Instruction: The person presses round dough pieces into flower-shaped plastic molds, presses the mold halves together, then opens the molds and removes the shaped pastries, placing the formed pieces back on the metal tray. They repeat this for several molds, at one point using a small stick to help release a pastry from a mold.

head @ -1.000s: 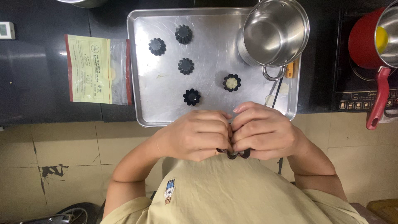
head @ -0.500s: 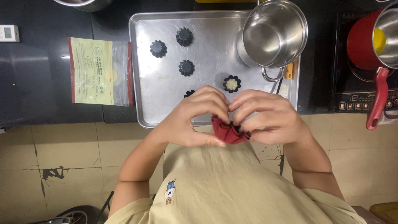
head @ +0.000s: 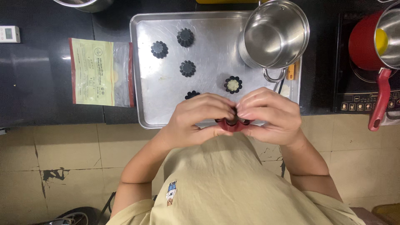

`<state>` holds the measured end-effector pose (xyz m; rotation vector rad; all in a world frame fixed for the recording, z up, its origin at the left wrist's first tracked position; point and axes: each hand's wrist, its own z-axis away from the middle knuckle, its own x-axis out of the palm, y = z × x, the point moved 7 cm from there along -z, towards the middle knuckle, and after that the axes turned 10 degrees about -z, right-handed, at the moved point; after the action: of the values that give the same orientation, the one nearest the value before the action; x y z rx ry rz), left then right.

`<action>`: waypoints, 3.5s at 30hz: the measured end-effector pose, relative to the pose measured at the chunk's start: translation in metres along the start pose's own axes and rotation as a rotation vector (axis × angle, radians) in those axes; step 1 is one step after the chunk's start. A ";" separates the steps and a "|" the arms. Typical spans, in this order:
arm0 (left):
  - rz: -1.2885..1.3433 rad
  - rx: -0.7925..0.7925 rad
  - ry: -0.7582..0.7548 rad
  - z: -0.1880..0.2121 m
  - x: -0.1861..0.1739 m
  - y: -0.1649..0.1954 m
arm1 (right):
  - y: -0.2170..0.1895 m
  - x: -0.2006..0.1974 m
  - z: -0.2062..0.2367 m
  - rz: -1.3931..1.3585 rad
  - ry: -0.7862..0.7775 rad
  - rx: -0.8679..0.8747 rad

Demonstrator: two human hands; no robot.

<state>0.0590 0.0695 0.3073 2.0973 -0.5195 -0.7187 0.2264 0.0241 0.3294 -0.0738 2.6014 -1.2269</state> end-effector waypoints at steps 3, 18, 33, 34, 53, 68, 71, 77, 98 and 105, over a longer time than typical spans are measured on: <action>-0.148 0.070 0.056 -0.002 -0.002 0.009 | -0.004 0.000 -0.002 0.082 0.026 -0.026; -0.326 0.217 0.203 -0.002 0.000 0.032 | -0.020 0.010 0.007 0.310 0.111 -0.119; -0.336 0.199 0.243 0.001 0.005 0.030 | -0.015 0.011 0.020 0.323 0.126 -0.112; -0.338 0.200 0.245 0.002 0.005 0.030 | -0.015 0.012 0.020 0.318 0.128 -0.112; 0.842 -0.263 0.298 0.022 0.041 -0.077 | 0.008 0.026 0.004 0.629 0.064 -0.116; 0.619 -0.475 0.062 0.031 0.034 -0.090 | 0.032 0.013 -0.008 0.208 -0.197 0.183; 0.621 -0.490 0.068 0.031 0.034 -0.090 | 0.033 0.011 -0.007 0.190 -0.182 0.174; 0.683 -0.470 0.086 0.035 0.037 -0.096 | 0.038 0.006 -0.002 0.123 -0.146 0.225; 1.376 -0.584 0.346 0.042 0.052 -0.130 | 0.031 0.008 0.006 0.119 -0.234 0.321; 1.254 -0.657 0.304 0.049 0.058 -0.135 | 0.034 0.027 0.003 0.315 -0.314 0.352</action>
<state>0.0853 0.0830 0.1551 0.9190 -1.0685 0.1732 0.2036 0.0396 0.2962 0.1889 2.0101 -1.4007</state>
